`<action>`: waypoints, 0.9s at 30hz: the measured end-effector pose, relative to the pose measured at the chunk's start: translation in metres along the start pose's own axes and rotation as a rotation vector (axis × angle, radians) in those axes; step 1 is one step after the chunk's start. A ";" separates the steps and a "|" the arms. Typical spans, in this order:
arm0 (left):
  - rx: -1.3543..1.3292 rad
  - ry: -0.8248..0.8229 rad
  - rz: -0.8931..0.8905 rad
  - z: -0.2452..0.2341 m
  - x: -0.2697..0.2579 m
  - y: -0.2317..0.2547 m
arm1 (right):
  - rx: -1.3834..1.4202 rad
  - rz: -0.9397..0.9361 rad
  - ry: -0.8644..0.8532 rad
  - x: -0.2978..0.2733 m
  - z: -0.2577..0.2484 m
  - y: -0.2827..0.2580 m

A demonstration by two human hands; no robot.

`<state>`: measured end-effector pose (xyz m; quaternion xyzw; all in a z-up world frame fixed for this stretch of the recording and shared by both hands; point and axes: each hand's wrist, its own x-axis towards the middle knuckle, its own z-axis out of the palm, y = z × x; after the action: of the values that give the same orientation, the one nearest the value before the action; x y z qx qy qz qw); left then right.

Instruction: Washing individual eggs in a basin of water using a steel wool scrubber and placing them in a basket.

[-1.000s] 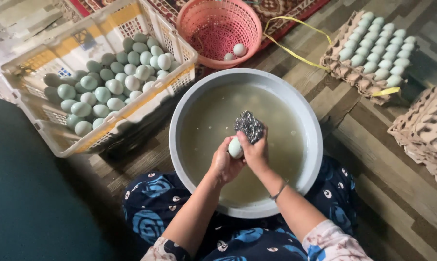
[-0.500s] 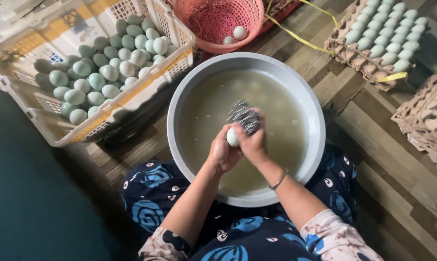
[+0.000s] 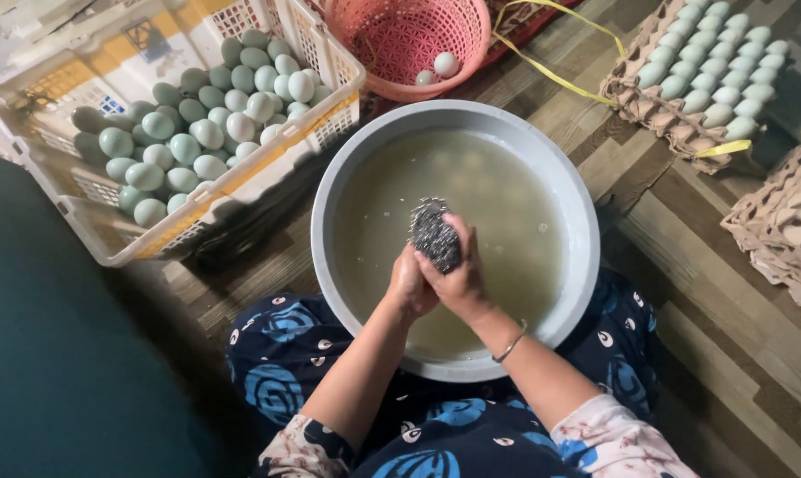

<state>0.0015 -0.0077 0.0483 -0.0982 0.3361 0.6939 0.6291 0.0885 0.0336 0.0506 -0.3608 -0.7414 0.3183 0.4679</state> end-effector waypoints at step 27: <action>0.017 0.013 0.062 -0.013 0.018 -0.008 | 0.193 0.208 -0.136 0.004 -0.003 0.007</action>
<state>0.0024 -0.0012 0.0258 -0.0872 0.3490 0.7095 0.6059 0.0920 0.0411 0.0480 -0.3666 -0.6958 0.4586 0.4137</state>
